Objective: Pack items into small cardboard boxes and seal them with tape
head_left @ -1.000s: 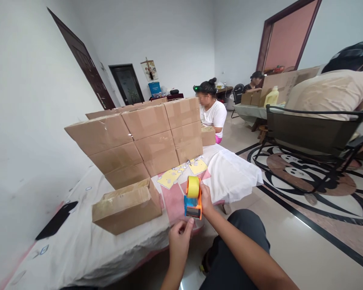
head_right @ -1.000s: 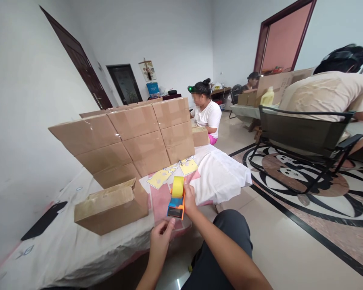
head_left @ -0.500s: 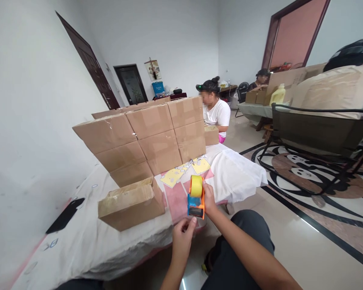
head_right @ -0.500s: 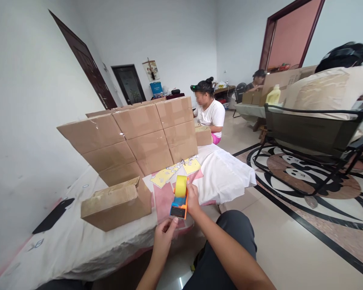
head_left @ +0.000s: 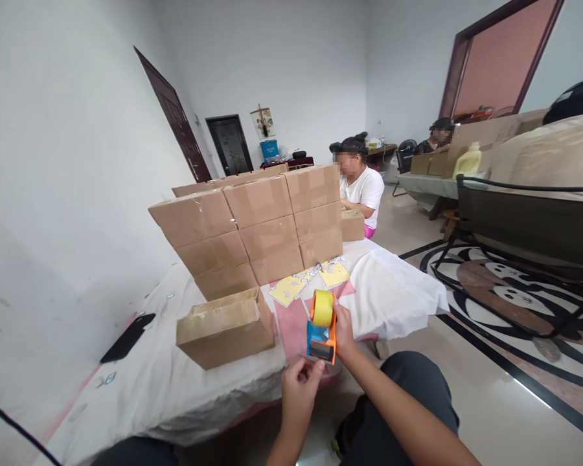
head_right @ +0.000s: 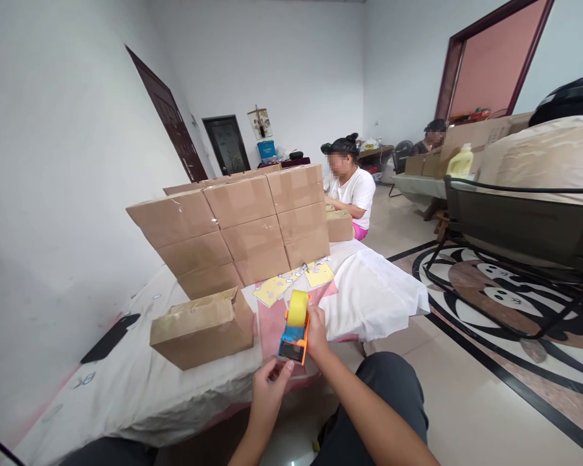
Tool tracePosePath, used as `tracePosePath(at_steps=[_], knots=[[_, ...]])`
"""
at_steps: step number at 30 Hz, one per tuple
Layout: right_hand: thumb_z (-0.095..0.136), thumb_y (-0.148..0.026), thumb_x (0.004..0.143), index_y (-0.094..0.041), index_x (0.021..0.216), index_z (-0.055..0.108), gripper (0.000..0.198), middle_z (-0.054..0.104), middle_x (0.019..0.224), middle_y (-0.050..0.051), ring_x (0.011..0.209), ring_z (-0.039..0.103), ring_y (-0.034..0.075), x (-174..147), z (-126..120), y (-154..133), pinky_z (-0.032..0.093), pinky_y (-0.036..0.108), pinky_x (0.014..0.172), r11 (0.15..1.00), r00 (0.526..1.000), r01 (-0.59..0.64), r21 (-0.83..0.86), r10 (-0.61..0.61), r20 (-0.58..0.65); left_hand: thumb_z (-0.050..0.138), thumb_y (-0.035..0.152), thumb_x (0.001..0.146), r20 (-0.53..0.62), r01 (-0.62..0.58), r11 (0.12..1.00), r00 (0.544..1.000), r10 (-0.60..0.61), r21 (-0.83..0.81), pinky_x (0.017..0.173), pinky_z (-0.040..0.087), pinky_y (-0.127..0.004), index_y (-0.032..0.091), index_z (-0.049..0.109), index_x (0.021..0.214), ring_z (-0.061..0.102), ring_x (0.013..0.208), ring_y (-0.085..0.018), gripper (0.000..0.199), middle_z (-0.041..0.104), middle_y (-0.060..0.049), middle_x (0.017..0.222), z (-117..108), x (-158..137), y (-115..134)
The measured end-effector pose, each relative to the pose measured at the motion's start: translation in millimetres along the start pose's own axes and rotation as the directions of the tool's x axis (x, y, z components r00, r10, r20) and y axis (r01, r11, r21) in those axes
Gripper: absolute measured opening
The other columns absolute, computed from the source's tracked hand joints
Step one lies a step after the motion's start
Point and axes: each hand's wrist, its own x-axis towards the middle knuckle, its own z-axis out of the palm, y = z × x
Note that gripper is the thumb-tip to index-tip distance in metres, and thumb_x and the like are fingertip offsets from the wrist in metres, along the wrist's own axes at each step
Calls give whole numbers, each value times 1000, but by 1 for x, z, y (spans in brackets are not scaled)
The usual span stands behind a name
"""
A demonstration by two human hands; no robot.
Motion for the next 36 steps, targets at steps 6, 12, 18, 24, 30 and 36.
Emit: tracePosePath(at_steps=[6, 12, 18, 24, 30, 36], knots=[[77, -61, 64, -19, 64, 58, 46, 56, 57, -2, 57, 55, 14, -4, 3, -7, 42, 26, 53, 1000, 1000, 1, -19, -1, -17, 61, 57, 83, 24, 30, 999, 999, -29, -27, 59, 38, -25, 15, 63, 63, 51, 59, -15, 47, 58, -1, 59, 1, 2, -2], [71, -64, 67, -20, 63, 54, 47, 54, 57, -2, 54, 50, 14, -4, 1, 0, 43, 26, 50, 997, 1000, 3, -83, -3, -2, 62, 56, 83, -37, -30, 999, 999, 30, -18, 59, 40, -26, 17, 62, 62, 52, 60, -16, 44, 56, -1, 59, -3, 2, -3], [71, -61, 67, -20, 72, 59, 44, 61, 64, 0, 58, 57, 16, -6, 9, 4, 45, 26, 51, 997, 999, -44, -61, 42, -26, 62, 56, 82, -43, -53, 997, 998, 50, -54, 60, 43, -26, 17, 65, 65, 55, 61, -17, 43, 60, -2, 61, -12, 5, 2], [70, -64, 68, -19, 71, 59, 46, 58, 63, -1, 59, 55, 15, -14, 19, 4, 47, 26, 54, 995, 999, -18, -93, 21, 27, 70, 54, 75, -59, -60, 998, 996, 59, -18, 60, 43, -26, 17, 66, 60, 54, 60, -17, 40, 59, -1, 57, -27, 13, 6], [68, -63, 71, -21, 62, 53, 46, 49, 58, -4, 56, 47, 13, -11, 20, 2, 44, 26, 53, 991, 998, 35, -128, -28, 61, 69, 56, 74, -63, 32, 998, 997, -36, -57, 62, 45, -27, 17, 64, 59, 56, 60, -18, 42, 62, -2, 57, -23, 14, 1], [67, -61, 71, -21, 65, 55, 41, 51, 62, -2, 60, 50, 15, -21, 25, -3, 45, 27, 54, 990, 999, 13, -139, -6, 48, 71, 61, 71, -93, -58, 993, 994, 49, -100, 62, 45, -28, 17, 66, 57, 56, 61, -19, 46, 60, -3, 58, -32, 13, 0]])
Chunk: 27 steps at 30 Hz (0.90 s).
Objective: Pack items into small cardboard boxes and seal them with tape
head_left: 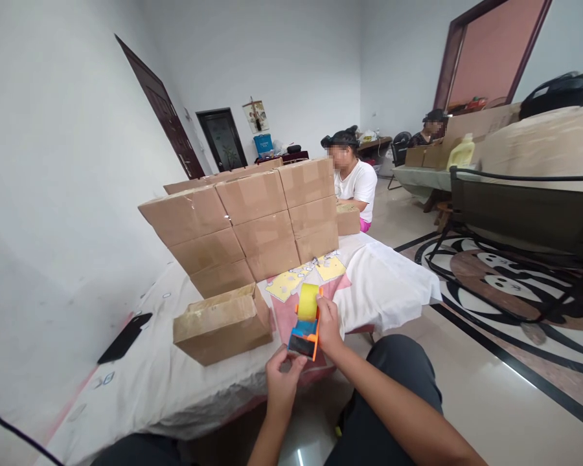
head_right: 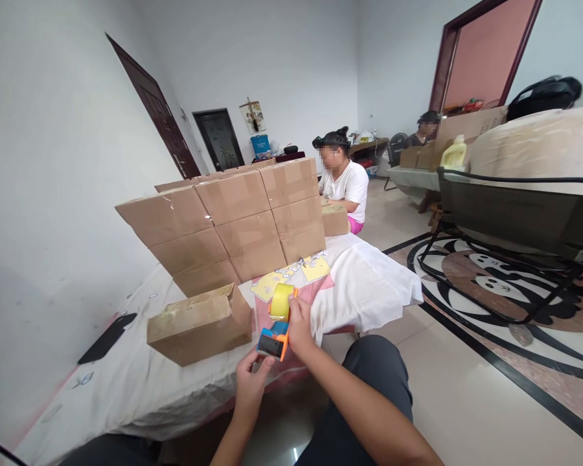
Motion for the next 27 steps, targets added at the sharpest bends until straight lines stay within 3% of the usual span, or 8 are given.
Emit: tracePosePath(at_steps=[5, 10, 19, 27], knots=[[72, -58, 66, -21, 66, 57, 41, 54, 65, -2, 62, 51, 15, -13, 3, -11, 46, 26, 56, 999, 999, 4, 41, -2, -48, 62, 72, 76, 35, -65, 996, 997, 67, -66, 59, 44, -28, 18, 59, 49, 53, 61, -19, 60, 56, -4, 57, -13, 1, 8], [72, -59, 68, -21, 67, 55, 41, 54, 60, -2, 55, 50, 14, -15, 5, -16, 43, 27, 51, 995, 994, -42, 95, 32, 104, 55, 83, 72, 56, -12, 991, 998, 19, -130, 58, 44, -29, 19, 58, 48, 49, 57, -17, 69, 54, -4, 54, -10, 1, 14], [69, -59, 74, -21, 69, 60, 40, 61, 62, 1, 57, 55, 17, -17, 6, -23, 46, 29, 54, 995, 983, -16, 100, -2, 185, 59, 81, 70, 74, 88, 978, 994, -75, -189, 56, 44, -29, 18, 62, 48, 53, 54, -17, 68, 60, -6, 53, -10, 0, 16], [70, -56, 77, -21, 66, 58, 39, 56, 60, -2, 55, 51, 14, -22, 5, -30, 44, 27, 52, 993, 979, 63, 99, -81, 188, 62, 81, 69, 84, 23, 970, 996, -3, -244, 59, 43, -29, 18, 58, 45, 53, 57, -17, 67, 58, -5, 53, -13, -2, 15]])
